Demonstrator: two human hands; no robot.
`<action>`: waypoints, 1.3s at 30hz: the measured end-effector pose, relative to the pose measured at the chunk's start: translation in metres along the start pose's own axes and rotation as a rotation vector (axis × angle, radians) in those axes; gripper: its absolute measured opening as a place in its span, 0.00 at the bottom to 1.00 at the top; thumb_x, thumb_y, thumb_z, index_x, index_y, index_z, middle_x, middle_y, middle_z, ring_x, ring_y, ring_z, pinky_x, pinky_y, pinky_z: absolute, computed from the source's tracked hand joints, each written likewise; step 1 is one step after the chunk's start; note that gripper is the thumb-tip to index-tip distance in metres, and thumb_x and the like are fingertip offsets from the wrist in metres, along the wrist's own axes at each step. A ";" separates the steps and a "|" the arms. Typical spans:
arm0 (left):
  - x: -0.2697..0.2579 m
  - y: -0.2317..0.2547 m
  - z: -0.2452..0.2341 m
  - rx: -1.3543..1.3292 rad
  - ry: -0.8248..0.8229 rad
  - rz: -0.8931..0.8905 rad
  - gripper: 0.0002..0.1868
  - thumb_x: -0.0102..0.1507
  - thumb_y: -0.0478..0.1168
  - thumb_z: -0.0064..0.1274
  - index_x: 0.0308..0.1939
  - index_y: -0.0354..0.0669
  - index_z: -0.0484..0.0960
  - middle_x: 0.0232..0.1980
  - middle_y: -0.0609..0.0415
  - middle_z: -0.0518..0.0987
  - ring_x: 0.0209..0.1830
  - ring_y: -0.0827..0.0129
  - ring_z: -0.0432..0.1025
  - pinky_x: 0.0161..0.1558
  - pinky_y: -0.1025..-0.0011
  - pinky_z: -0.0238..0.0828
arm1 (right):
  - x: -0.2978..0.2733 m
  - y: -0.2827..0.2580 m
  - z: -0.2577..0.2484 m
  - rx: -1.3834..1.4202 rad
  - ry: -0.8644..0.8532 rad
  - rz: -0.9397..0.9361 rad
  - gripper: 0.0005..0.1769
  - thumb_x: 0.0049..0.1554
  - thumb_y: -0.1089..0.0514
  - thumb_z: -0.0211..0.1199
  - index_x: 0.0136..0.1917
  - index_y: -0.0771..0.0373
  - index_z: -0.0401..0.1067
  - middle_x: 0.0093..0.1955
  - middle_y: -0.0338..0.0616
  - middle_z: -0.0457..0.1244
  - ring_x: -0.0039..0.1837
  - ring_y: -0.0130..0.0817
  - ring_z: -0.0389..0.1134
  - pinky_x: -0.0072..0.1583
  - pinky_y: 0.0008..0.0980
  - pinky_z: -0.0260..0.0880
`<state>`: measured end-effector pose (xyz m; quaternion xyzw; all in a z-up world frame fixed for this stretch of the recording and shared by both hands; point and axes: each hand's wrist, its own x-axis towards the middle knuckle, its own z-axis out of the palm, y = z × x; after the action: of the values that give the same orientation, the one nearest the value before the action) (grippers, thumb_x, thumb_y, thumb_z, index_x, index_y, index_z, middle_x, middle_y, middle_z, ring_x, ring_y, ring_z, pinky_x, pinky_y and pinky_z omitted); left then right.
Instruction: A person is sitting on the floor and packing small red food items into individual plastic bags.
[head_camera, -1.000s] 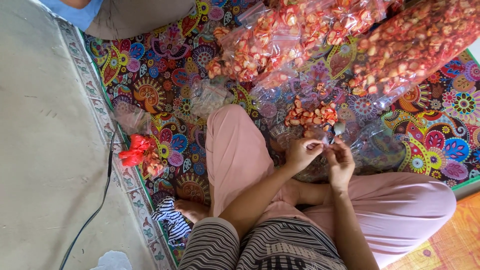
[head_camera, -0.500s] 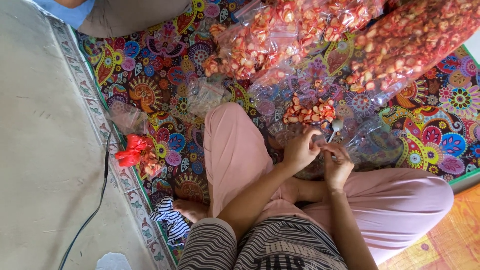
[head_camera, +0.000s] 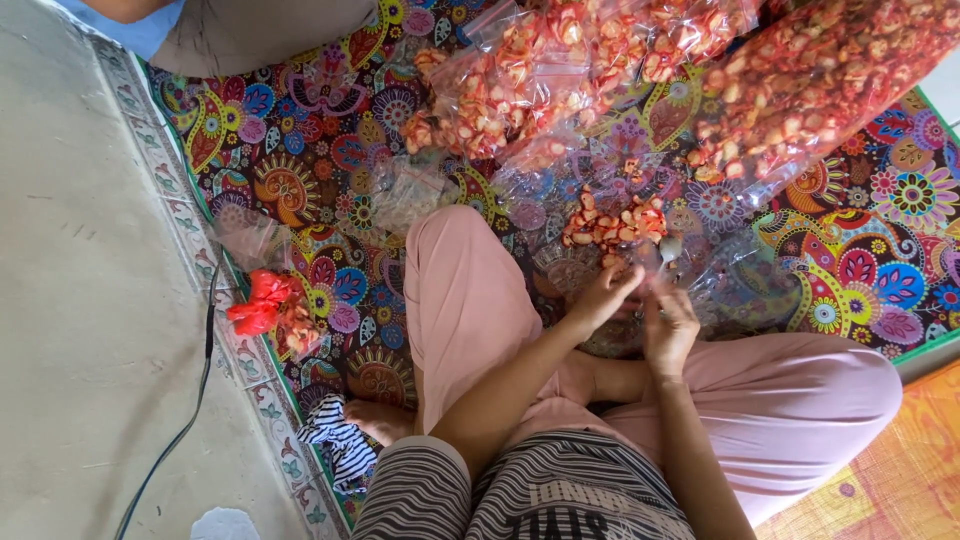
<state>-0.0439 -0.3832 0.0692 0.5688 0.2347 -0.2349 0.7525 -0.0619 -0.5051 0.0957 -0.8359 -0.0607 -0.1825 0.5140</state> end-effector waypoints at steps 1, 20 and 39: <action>0.004 -0.002 0.002 0.002 -0.001 0.000 0.51 0.62 0.74 0.54 0.76 0.47 0.57 0.54 0.38 0.81 0.48 0.50 0.79 0.42 0.58 0.79 | 0.000 -0.007 0.001 0.000 0.002 0.000 0.16 0.59 0.72 0.70 0.54 0.52 0.84 0.44 0.44 0.69 0.44 0.39 0.71 0.49 0.35 0.72; 0.008 0.022 -0.024 -0.466 0.144 0.229 0.48 0.55 0.50 0.74 0.71 0.49 0.59 0.62 0.41 0.68 0.57 0.52 0.73 0.55 0.59 0.75 | -0.002 -0.005 0.001 -0.182 -0.008 -0.114 0.09 0.58 0.68 0.69 0.49 0.54 0.80 0.45 0.40 0.69 0.46 0.41 0.71 0.49 0.37 0.72; 0.052 0.031 -0.097 -0.686 -0.032 0.196 0.43 0.65 0.49 0.65 0.76 0.58 0.54 0.58 0.41 0.69 0.60 0.43 0.73 0.64 0.48 0.69 | 0.017 0.095 0.002 -0.970 -0.419 0.625 0.18 0.58 0.33 0.59 0.46 0.43 0.78 0.39 0.49 0.73 0.48 0.54 0.76 0.51 0.48 0.76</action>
<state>0.0080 -0.2861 0.0367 0.2992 0.2323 -0.0782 0.9222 -0.0178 -0.5485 0.0217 -0.9710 0.1775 0.1380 0.0811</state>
